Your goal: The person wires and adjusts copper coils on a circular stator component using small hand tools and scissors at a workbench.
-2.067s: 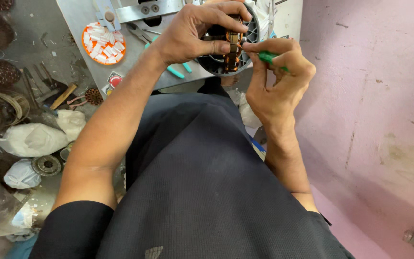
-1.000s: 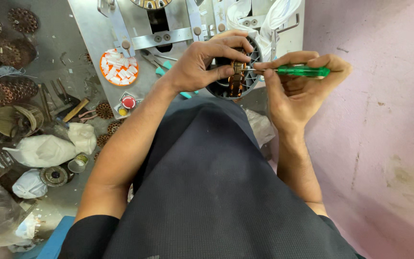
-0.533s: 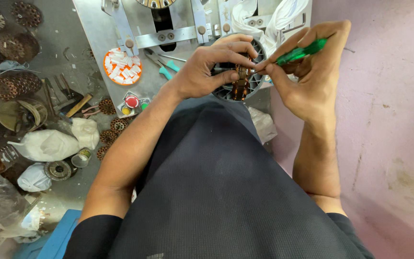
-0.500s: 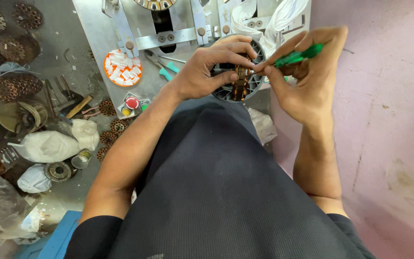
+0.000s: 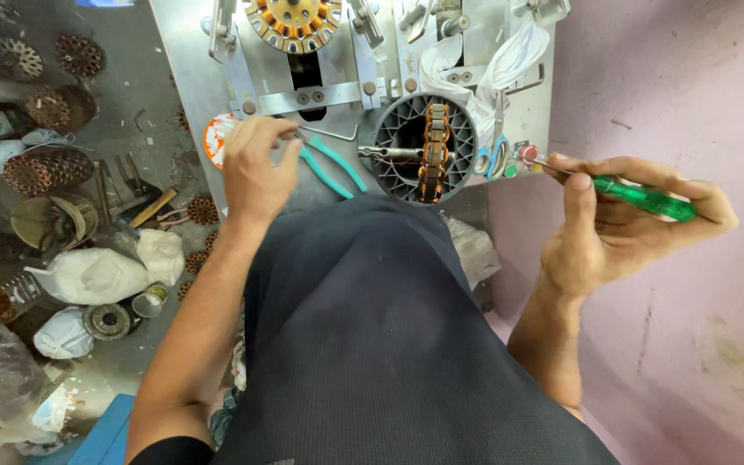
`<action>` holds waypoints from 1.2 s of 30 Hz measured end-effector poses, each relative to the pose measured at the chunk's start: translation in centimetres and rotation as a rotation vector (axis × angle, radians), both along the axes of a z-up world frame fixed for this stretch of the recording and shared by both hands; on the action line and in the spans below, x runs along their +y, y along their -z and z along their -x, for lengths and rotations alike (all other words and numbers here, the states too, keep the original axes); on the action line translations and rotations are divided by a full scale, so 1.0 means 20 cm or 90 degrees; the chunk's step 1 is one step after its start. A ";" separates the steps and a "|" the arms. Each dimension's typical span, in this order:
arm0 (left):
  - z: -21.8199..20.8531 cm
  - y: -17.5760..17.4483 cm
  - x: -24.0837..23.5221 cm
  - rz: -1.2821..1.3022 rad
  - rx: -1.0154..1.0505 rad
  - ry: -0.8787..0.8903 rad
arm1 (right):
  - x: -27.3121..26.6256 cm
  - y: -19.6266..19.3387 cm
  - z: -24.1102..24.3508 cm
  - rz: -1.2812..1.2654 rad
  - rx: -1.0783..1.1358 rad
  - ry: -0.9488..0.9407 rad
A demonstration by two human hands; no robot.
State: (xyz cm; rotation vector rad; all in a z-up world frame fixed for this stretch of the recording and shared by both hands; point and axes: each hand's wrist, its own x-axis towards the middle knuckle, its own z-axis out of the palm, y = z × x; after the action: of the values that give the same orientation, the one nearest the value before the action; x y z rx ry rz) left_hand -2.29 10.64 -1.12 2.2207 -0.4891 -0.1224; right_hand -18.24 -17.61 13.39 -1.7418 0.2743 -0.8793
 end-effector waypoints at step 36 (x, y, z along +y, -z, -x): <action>0.00 0.18 0.22 0.159 0.082 -0.232 | 0.14 0.03 -0.08 -0.095 0.266 -0.182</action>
State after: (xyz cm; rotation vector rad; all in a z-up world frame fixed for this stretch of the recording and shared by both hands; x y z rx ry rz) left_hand -2.34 15.05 -4.82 2.0042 -0.0211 -0.0105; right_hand -16.61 -14.75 12.74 -1.7580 0.3442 -0.2768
